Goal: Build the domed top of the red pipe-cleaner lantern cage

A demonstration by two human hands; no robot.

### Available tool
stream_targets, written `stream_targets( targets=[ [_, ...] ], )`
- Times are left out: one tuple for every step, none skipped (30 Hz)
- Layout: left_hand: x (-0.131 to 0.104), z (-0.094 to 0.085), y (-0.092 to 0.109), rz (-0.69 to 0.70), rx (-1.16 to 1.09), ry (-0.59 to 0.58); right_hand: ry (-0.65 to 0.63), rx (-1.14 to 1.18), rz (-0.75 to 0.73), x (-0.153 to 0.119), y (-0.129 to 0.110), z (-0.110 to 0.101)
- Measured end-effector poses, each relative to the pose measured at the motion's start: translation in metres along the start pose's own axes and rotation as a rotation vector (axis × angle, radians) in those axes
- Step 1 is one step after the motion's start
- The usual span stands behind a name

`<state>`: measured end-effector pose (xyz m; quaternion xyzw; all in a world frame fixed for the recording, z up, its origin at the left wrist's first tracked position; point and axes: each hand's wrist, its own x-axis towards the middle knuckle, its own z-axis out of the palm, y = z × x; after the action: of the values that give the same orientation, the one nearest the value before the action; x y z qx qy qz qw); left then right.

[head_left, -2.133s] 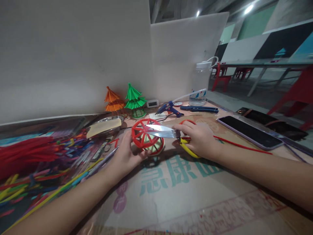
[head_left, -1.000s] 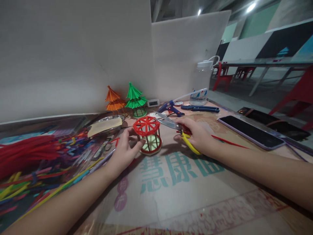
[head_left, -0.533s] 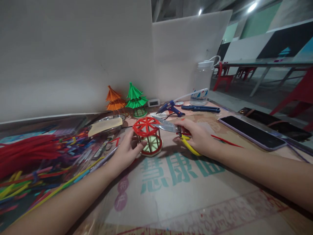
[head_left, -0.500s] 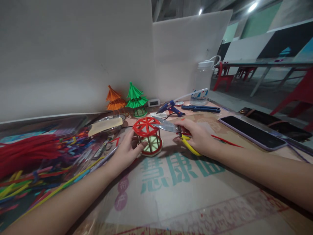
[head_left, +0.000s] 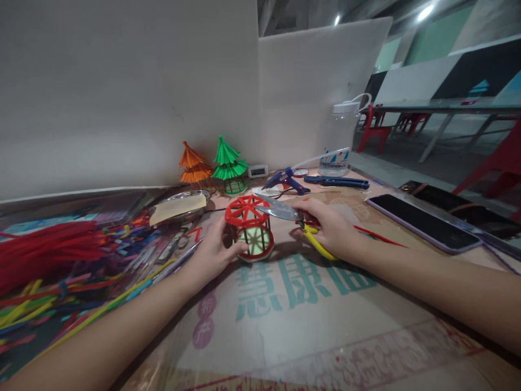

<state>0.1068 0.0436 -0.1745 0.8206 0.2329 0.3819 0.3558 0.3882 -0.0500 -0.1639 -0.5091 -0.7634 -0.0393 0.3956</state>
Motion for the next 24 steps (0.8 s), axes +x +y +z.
stream_targets(
  targets=[
    [-0.0003,0.0003,0.0002,0.0,0.002,0.004,-0.001,-0.001,0.0,-0.0001,-0.0002,0.0],
    [-0.0008,0.0004,0.0004,-0.003,0.009,0.008,-0.002,-0.003,0.003,-0.0001,-0.0006,-0.0001],
    [-0.0014,0.0004,0.0006,-0.007,0.018,0.011,-0.002,-0.006,0.006,0.0,-0.0011,-0.0004],
    [-0.0021,0.0002,0.0007,-0.01,0.028,0.015,-0.004,-0.006,0.007,0.0002,-0.0017,-0.0008],
    [-0.0028,-0.0001,0.0008,-0.008,0.04,0.018,-0.006,-0.003,0.006,0.0005,-0.0023,-0.0014],
    [-0.0035,-0.0005,0.0009,-0.002,0.053,0.023,-0.009,0.001,0.005,0.0009,-0.003,-0.002],
    [-0.0042,-0.0009,0.0011,0.003,0.061,0.027,-0.014,0.006,0.005,0.0012,-0.0035,-0.0026],
    [-0.0049,-0.0014,0.0013,0.007,0.064,0.03,-0.018,0.008,0.005,0.0015,-0.004,-0.0031],
    [-0.0054,-0.0019,0.0016,0.006,0.063,0.031,-0.022,0.008,0.007,0.0018,-0.0043,-0.0035],
    [-0.0059,-0.0023,0.0022,0.001,0.06,0.029,-0.024,0.008,0.009,0.002,-0.0045,-0.0037],
    [-0.0062,-0.0028,0.003,-0.008,0.056,0.022,-0.022,0.006,0.009,0.0021,-0.0046,-0.0037],
    [-0.0064,-0.0032,0.0041,-0.017,0.054,0.015,-0.018,0.006,0.008,0.0021,-0.0045,-0.0035],
    [-0.0064,-0.0035,0.0053,-0.021,0.054,0.009,-0.013,0.009,0.005,0.002,-0.0042,-0.0031],
    [-0.0063,-0.0037,0.0064,-0.019,0.058,0.006,-0.009,0.013,0.001,0.0018,-0.0039,-0.0027],
    [-0.0061,-0.0038,0.0074,-0.014,0.065,0.005,-0.005,0.017,-0.003,0.0016,-0.0034,-0.0022],
    [-0.0057,-0.0037,0.0081,-0.005,0.071,0.004,-0.001,0.022,-0.005,0.0014,-0.003,-0.0016],
    [-0.0053,-0.0035,0.0084,0.004,0.074,0.003,0.002,0.024,-0.004,0.0011,-0.0025,-0.0012],
    [-0.0049,-0.003,0.0082,0.012,0.076,-0.001,0.005,0.022,-0.001,0.0009,-0.002,-0.0008],
    [-0.0045,-0.0025,0.0075,0.018,0.076,-0.007,0.006,0.019,0.002,0.0006,-0.0016,-0.0005],
    [-0.0042,-0.0019,0.0065,0.02,0.075,-0.013,0.006,0.014,0.003,0.0003,-0.0011,-0.0003],
    [-0.0039,-0.0013,0.0054,0.016,0.073,-0.014,0.003,0.011,0.004,0.0001,-0.0007,-0.0002],
    [-0.0037,-0.0008,0.0042,0.009,0.071,-0.009,0.003,0.011,0.002,-0.0001,-0.0004,-0.0002],
    [-0.0036,-0.0003,0.0034,-0.003,0.069,0.002,0.002,0.013,0.0,-0.0002,-0.0002,-0.0003],
    [-0.0035,0.0001,0.0029,-0.017,0.063,0.016,0.002,0.013,-0.003,-0.0003,-0.0002,-0.0005]
  ],
)
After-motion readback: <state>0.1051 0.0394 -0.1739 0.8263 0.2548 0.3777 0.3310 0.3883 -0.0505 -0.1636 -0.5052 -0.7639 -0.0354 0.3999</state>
